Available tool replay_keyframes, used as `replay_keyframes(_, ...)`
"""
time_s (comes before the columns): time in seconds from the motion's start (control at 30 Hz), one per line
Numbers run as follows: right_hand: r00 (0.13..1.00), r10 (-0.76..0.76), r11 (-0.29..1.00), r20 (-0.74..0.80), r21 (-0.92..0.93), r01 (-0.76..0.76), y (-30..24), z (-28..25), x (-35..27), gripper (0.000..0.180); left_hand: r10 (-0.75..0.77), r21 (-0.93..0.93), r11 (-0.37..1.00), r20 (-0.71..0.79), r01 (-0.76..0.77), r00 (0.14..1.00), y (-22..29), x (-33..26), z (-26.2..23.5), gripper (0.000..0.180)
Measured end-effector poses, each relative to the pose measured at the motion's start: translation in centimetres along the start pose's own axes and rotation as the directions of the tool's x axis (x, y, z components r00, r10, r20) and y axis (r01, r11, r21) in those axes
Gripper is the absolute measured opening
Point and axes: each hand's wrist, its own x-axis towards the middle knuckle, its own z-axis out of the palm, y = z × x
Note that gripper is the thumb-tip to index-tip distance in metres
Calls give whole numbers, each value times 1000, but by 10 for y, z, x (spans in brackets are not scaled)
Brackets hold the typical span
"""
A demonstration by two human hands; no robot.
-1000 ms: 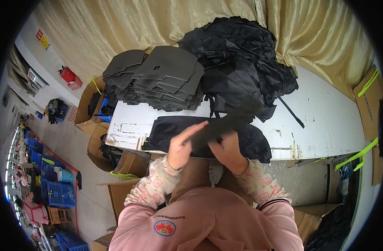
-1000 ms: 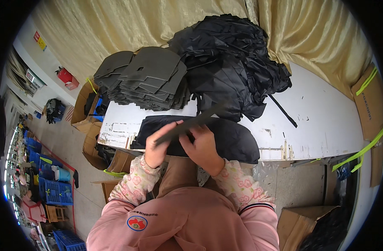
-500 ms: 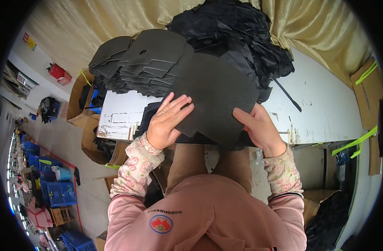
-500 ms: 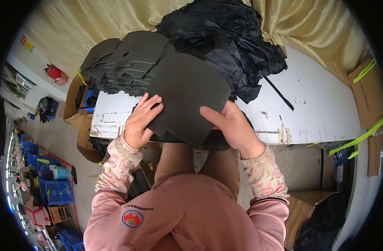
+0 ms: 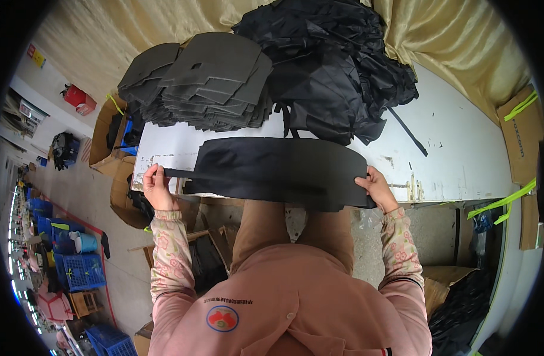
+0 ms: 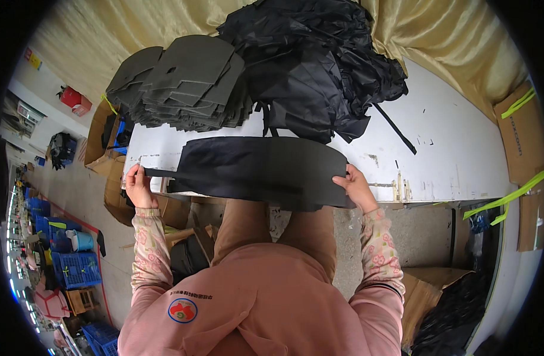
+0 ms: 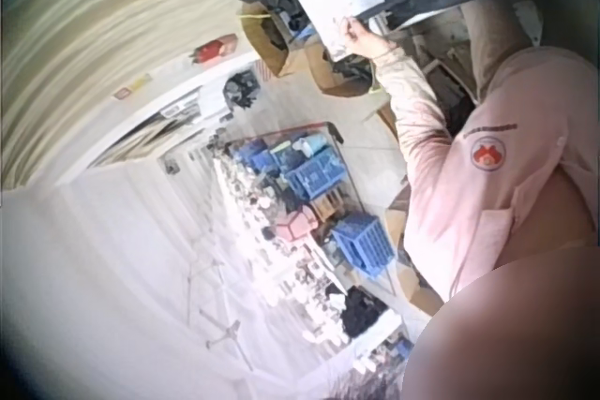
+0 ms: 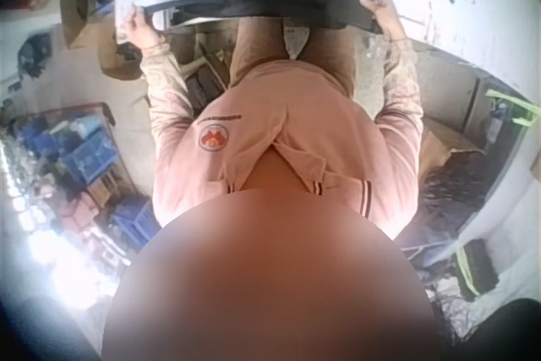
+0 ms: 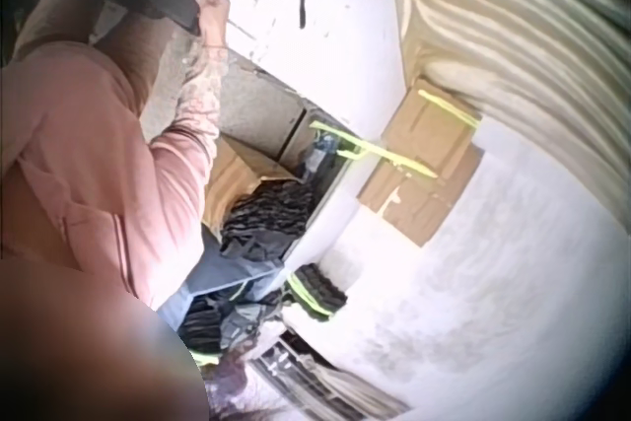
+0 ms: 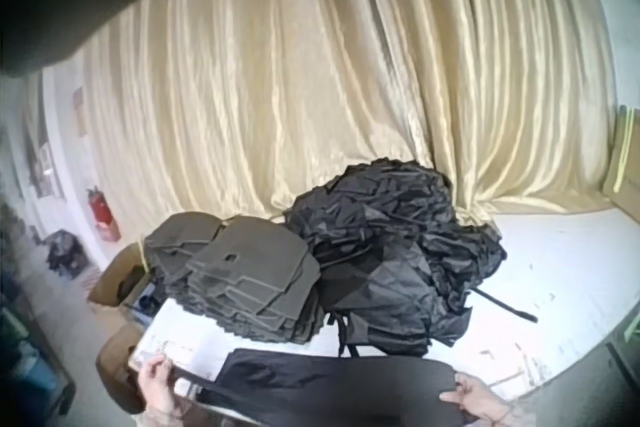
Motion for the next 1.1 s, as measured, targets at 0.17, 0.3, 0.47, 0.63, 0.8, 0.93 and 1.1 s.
replay_keyframes(0.17,1000,2,1000,-15,31,-2,-1,-3,-2,27,225,699,671,125,-247,966,-69,9,-40,38)
replay_keyframes(0.3,1000,15,999,-13,-29,-15,7,-11,3,27,-287,293,949,645,118,708,-29,-81,41,18)
replay_keyframes(0.47,999,29,947,43,317,-41,1,-3,1,30,-586,476,172,753,863,-299,-41,-208,101,44)
replay_keyframes(0.63,993,28,928,114,366,-69,5,-4,1,33,-607,81,-65,788,995,-104,-56,-246,143,44)
replay_keyframes(0.8,996,14,954,91,298,-41,5,4,-2,31,-686,-121,-64,726,991,44,-58,-248,169,41)
replay_keyframes(0.93,988,-143,956,-60,248,154,13,15,0,32,-704,-109,70,699,992,126,-68,-250,174,36)
replay_keyframes(1.1,978,-200,974,-60,94,205,20,10,3,34,-751,-62,31,657,998,64,-78,-252,169,38)
